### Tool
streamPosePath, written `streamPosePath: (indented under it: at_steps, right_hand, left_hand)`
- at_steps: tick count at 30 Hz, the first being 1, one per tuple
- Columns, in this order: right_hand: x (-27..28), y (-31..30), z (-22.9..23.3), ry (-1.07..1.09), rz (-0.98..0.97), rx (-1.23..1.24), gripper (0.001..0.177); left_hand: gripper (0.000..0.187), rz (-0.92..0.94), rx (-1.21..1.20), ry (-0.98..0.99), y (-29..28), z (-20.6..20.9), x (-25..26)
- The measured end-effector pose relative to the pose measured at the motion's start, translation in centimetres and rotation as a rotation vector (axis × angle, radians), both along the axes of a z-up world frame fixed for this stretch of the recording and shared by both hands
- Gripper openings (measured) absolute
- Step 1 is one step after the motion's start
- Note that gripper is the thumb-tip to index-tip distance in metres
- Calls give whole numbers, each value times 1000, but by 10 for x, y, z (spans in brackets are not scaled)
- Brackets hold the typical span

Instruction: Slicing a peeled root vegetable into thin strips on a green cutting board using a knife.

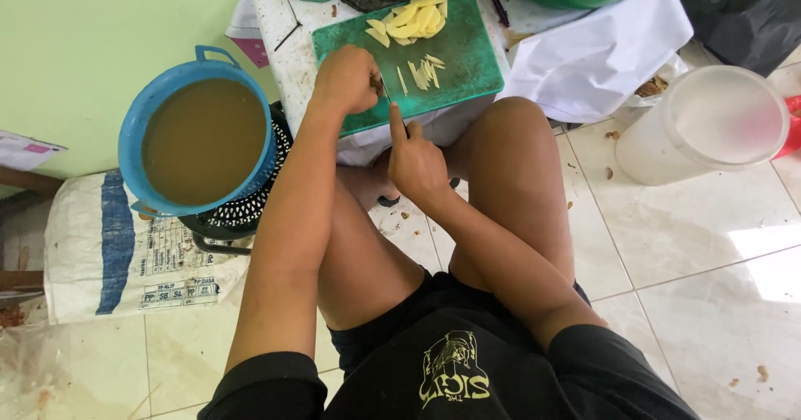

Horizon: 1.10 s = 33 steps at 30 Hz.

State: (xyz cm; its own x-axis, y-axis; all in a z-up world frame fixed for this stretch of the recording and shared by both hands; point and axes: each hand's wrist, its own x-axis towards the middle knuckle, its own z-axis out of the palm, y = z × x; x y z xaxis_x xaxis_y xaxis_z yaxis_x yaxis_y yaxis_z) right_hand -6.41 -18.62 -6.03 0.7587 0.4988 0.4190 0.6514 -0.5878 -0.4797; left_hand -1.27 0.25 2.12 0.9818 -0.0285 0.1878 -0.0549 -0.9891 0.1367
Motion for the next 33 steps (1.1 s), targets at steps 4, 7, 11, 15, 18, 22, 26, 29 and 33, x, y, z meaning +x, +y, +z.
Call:
streamPosePath:
  at_steps: [4, 7, 11, 15, 18, 22, 26, 29, 33]
  right_hand:
    - [1, 6, -4, -33, -12, -110, 79]
    - [3, 8, -6, -77, -25, -175, 84]
    - [7, 16, -12, -139, -40, -177, 83]
    - [16, 17, 0, 9, 1, -135, 81]
    - [19, 15, 3, 136, -18, -110, 80]
    - [14, 2, 3, 200, -22, -67, 79]
    - [20, -6, -1, 201, 13, -99, 70]
    - [10, -1, -1, 191, 42, -79, 68]
    - [6, 2, 3, 173, 56, -82, 67]
  left_hand:
    - [17, -26, -5, -36, 3, 0, -1]
    - [18, -40, -33, -42, 4, -1, 0]
    - [20, -19, -53, -24, 3, 1, -1]
    - [16, -13, -42, -30, 0, 5, -4]
    - [15, 10, -66, -2, 0, 5, -2]
    - [14, 25, -83, -18, 2, 0, -10]
    - [10, 36, -100, 24, 1, 7, -7]
    - [8, 20, -88, 45, 3, 5, -8]
    - [9, 26, -79, 32, 1, 3, -4]
